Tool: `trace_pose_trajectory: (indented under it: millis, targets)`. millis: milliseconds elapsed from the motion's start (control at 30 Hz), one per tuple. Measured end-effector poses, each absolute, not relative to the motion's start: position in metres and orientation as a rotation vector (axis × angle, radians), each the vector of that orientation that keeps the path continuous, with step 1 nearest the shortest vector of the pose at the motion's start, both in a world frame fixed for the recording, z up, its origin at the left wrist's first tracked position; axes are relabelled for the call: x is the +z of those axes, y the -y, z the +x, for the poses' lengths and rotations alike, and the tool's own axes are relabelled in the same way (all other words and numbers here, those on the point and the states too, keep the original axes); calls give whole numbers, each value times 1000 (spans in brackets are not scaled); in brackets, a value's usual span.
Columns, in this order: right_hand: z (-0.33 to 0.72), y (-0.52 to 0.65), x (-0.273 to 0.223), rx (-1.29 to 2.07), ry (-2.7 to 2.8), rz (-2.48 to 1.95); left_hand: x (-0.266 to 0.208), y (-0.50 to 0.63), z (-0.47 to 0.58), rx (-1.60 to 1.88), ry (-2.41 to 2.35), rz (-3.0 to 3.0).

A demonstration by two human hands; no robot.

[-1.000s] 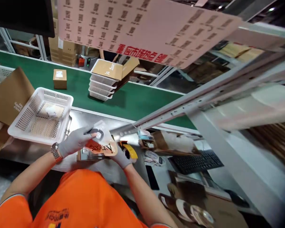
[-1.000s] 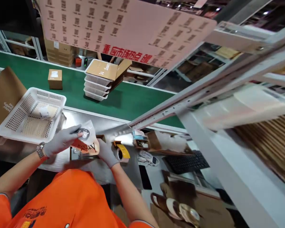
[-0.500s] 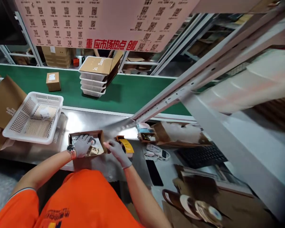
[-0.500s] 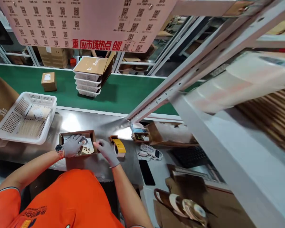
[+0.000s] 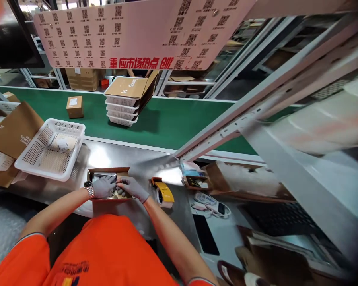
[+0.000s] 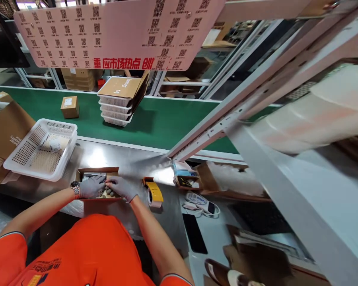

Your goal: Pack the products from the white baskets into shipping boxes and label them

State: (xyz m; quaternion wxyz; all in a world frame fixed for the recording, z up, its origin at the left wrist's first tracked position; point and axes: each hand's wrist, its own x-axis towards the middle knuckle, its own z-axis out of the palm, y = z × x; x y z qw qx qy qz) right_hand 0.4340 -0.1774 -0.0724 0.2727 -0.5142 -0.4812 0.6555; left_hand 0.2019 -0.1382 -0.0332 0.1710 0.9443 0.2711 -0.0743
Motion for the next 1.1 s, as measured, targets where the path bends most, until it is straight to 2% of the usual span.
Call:
trace_pose_trajectory:
  millis: [100, 233, 300, 367, 533, 667, 767, 933, 1000, 1033, 1100]
  targets:
    - [434, 182, -84, 1551, 1400, -1365, -22, 153, 172, 85, -915, 2558]
    - [439, 184, -98, 1221, 1615, -1381, -14, 192, 123, 660, -1635, 2135]
    - [441, 179, -102, 1002, 1826, -1361, -18, 214, 112, 679, -1784, 1844]
    - [442, 171, -101, 822, 2090, -1304, -26, 232, 113, 596, -1648, 1677]
    - [431, 151, -85, 643, 2646, -1060, -42, 240, 134, 428, -1531, 1791]
    - [411, 134, -73, 654, 2890, -994, -34, 222, 142, 192, -1483, 2093]
    - [407, 121, -73, 777, 2857, -979, -30, 204, 143, 97, -1479, 2210]
    - [424, 111, -71, 1404, 2342, -824, -47, 183, 151, 150, -1674, 2065]
    - [431, 114, -65, 1550, 2211, -850, -60, 180, 157, 223, -1797, 1945]
    - [433, 117, -60, 1512, 2179, -888, -67, 180, 159, 276, -1860, 1879]
    - [436, 123, -51, 1217, 2154, -982, -81, 182, 163, 433, -1969, 1730]
